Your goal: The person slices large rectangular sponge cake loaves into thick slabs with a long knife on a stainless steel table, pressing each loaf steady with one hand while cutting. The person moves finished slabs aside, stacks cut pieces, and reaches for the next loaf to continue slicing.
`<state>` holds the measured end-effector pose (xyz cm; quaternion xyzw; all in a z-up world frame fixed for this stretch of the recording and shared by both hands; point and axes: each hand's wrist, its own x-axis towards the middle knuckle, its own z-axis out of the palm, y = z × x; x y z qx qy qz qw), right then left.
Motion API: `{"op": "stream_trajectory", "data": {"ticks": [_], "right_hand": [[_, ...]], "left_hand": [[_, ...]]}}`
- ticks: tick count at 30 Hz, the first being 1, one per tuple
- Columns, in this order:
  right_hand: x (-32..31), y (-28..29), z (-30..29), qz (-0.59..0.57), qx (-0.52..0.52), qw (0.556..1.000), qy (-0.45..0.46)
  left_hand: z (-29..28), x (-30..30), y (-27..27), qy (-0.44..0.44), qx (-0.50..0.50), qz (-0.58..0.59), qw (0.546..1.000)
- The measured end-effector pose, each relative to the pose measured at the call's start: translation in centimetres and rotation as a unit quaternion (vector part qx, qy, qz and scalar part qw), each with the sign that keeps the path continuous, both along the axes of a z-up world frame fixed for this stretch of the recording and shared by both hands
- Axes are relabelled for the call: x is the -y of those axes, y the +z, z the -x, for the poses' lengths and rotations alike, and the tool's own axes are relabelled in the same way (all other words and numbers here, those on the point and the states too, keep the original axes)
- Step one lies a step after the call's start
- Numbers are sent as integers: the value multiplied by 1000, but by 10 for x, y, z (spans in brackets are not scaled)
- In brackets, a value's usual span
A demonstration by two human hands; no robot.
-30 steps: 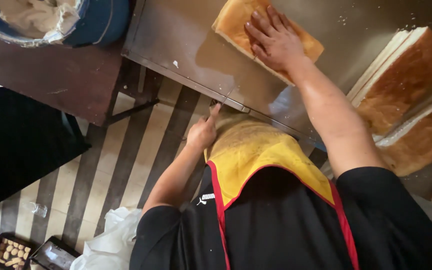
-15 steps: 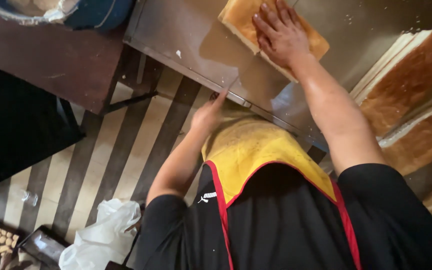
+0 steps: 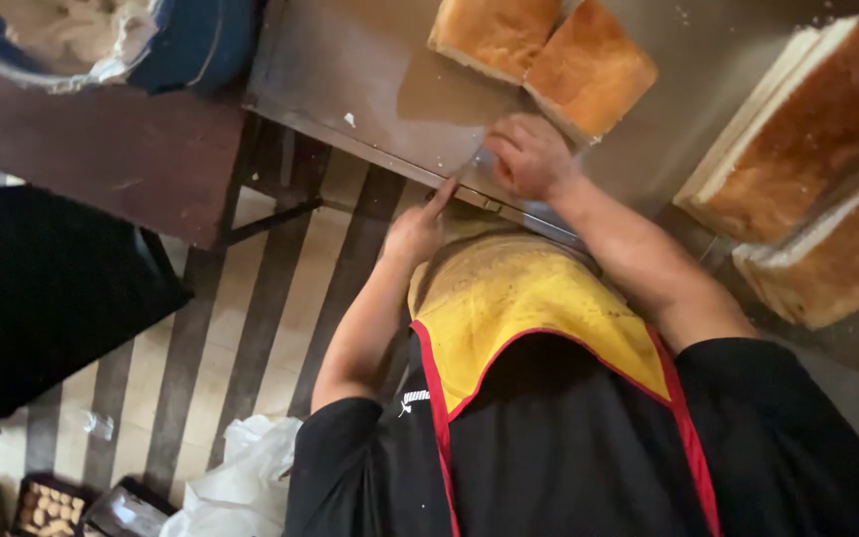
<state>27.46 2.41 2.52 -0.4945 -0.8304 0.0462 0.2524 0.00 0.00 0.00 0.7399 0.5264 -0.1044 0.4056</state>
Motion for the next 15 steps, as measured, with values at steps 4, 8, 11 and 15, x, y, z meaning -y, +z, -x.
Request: {"op": "stream_trajectory", "data": {"ticks": [4,8,11,15], "right_hand": [[29,-38,-23,66,-35,995,-66],[36,-39,-56,202,12,947,-250],[38,-56,-68,89,109,930,-340],[24,-51,-68,-16,137,908,-395]], "left_hand": [[-33,-15,-17,-4,172,-22,985],[-46,-15,-23,-49,262,3,964],[-43,-11,-19,-26,297,-18,954],[-25,0,10,45,189,-5,981]]}}
